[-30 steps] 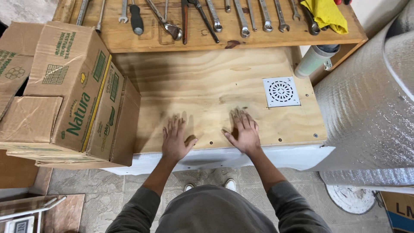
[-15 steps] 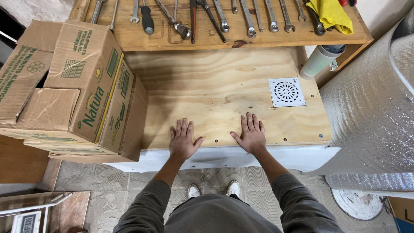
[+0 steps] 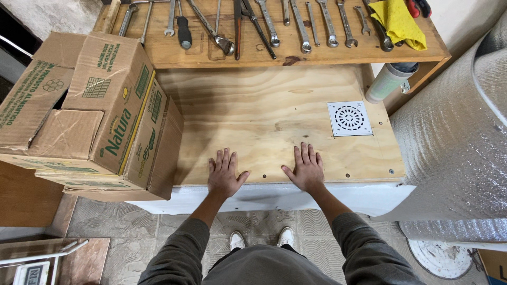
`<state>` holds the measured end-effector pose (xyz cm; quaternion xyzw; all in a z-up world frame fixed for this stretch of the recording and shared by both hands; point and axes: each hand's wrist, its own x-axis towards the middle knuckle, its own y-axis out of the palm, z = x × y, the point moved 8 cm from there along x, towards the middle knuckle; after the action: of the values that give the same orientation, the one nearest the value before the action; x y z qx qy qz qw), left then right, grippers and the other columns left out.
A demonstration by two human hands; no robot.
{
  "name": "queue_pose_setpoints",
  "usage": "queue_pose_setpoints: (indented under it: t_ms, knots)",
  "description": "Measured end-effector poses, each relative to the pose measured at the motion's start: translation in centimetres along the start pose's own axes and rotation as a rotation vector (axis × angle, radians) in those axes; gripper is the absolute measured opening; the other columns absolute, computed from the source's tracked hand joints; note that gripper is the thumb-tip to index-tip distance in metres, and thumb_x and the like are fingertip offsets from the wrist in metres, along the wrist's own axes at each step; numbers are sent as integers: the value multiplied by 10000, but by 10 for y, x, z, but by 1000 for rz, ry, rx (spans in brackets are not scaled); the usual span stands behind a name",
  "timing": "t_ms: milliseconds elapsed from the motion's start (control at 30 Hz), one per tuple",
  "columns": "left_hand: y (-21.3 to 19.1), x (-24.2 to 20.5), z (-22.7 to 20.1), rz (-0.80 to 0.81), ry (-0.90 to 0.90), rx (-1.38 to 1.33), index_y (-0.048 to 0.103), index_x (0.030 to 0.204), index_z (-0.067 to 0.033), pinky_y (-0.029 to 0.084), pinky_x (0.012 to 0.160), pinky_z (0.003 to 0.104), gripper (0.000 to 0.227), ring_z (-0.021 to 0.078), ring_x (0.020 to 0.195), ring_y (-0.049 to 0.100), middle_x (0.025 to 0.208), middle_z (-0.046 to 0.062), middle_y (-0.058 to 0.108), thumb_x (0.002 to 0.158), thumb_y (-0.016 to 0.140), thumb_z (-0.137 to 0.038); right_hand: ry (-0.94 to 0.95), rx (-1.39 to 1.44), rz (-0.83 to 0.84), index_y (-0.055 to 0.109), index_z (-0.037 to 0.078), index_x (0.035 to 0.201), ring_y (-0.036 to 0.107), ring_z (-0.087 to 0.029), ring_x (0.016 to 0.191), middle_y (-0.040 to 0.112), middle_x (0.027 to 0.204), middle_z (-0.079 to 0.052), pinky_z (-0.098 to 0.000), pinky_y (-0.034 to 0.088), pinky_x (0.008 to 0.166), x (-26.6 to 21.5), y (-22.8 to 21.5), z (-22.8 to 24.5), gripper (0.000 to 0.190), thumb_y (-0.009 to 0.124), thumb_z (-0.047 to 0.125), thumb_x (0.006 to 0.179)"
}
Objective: The person assembles several cardboard boxes on a wooden workbench. They unfold flat-packed boxes, fold the side flaps, and secure the top flaps with black tape. The person handles multiple boxes sequentially, stacking completed ones to the side.
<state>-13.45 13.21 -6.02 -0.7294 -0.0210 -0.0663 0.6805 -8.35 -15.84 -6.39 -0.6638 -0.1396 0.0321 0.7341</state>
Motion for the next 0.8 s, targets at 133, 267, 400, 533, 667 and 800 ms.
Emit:
queue_pose_setpoints:
  t_ms: [133,267,400,533,667,800]
  knots:
    - [9,0,3,117,-18,-25,314,1602,-138,186,1220,632,917,385,1565,197,1680,189,253,946,351,-777,-10,8,-10,405,172,1580,303,-330,1540,377,1646,-129,-561,281,1203,0,-1,2,922,412,805,910]
    - [4,1,1,44,-6,-18,351,1586,-130,212,1209,633,896,393,1547,244,1660,198,298,949,385,-760,-3,-3,21,390,176,1588,287,-327,1549,364,1654,-124,-556,272,1212,1,1,0,934,393,816,908]
    - [11,3,2,187,-32,-2,290,1614,-148,150,1235,623,908,376,1576,161,1694,180,222,959,313,-777,20,-23,107,332,188,1614,236,-315,1568,309,1682,-109,-543,230,1235,1,9,-2,947,349,828,916]
    - [12,3,2,341,-64,18,213,1640,-163,99,1254,599,899,356,1593,82,1721,161,132,980,233,-773,28,-36,164,299,193,1627,204,-306,1579,278,1695,-101,-530,209,1244,3,11,-2,952,324,833,923]
    - [10,3,2,381,-63,37,193,1644,-159,94,1255,603,898,361,1593,65,1724,159,110,985,216,-770,42,-49,221,281,192,1635,184,-301,1585,264,1701,-102,-518,194,1249,2,14,-3,951,295,835,933]
    - [11,3,1,412,-54,34,169,1652,-152,83,1250,602,908,368,1593,51,1727,160,89,988,179,-770,44,-26,224,270,187,1638,173,-311,1586,248,1704,-106,-529,188,1249,2,12,-3,966,287,843,929]
